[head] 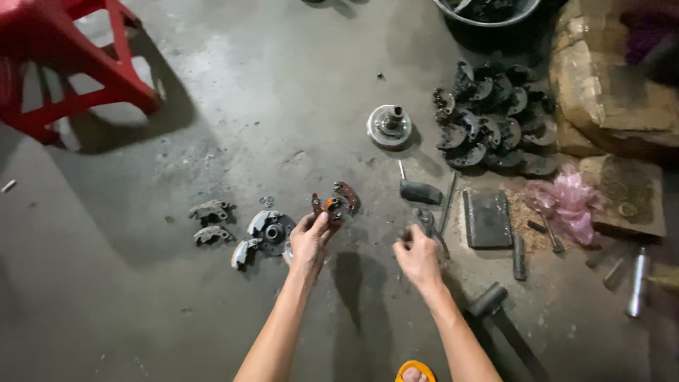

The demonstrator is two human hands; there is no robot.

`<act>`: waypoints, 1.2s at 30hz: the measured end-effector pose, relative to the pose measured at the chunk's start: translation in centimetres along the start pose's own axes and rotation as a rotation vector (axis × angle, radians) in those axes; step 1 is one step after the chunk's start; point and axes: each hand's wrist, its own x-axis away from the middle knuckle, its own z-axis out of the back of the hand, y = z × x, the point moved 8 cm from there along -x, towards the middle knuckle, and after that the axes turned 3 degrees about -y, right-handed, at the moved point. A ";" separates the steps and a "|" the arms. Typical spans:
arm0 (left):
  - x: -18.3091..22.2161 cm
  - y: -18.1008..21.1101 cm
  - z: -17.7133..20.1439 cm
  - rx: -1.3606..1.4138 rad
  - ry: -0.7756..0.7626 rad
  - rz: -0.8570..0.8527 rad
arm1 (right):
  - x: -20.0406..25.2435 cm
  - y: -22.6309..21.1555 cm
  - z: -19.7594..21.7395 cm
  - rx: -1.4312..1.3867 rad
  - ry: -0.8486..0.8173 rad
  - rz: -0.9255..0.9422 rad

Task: Assemble motorcycle brake shoes and springs into the brake hub assembly.

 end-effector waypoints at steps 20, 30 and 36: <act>2.4 3.5 -1.7 -0.516 -0.045 -0.318 | 3.3 -11.4 -3.0 -0.387 -0.120 0.163; 2.8 3.0 -1.9 -0.557 -0.018 -0.339 | 3.2 -11.2 -3.4 -0.376 -0.100 0.124; 2.3 2.2 -1.2 -0.478 0.003 -0.303 | 3.3 -11.4 -3.4 -0.349 -0.116 0.169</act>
